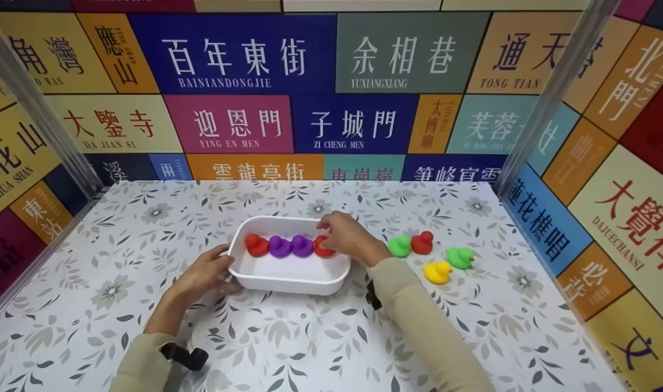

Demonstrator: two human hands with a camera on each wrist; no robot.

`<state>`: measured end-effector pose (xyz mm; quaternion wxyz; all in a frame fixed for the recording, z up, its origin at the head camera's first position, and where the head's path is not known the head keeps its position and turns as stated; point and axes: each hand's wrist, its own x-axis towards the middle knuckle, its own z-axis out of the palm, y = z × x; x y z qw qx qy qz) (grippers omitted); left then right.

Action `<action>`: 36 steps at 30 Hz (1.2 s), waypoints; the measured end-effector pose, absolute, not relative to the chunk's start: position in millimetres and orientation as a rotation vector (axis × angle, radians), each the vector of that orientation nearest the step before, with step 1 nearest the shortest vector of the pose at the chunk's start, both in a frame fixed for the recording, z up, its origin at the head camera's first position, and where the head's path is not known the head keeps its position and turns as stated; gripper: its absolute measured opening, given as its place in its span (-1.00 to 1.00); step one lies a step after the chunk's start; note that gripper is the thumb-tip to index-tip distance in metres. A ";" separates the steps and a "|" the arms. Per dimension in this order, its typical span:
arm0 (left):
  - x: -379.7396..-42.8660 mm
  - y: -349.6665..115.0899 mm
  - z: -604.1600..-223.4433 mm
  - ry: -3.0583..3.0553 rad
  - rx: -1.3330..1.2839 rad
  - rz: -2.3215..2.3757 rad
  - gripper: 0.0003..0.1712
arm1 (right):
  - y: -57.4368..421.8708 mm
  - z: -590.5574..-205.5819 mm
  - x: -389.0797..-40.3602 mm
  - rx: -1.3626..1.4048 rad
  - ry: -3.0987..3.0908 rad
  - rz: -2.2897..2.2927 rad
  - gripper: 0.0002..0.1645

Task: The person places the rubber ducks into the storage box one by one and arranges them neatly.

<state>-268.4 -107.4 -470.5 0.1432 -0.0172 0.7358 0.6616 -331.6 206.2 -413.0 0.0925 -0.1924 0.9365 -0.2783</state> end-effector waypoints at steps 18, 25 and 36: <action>-269.2 -104.2 -471.3 2.172 -0.059 1.925 -0.35 | 288.1 -390.7 -280.6 -0.569 2.800 -1.242 -0.38; -269.8 -104.1 -468.5 2.185 -0.069 1.911 -0.37 | 329.6 -387.3 -258.4 -0.351 2.847 -1.265 -0.37; -267.2 -100.8 -466.5 2.168 -0.083 1.945 -0.36 | 380.3 -396.3 -252.4 -0.063 2.939 -1.169 -0.24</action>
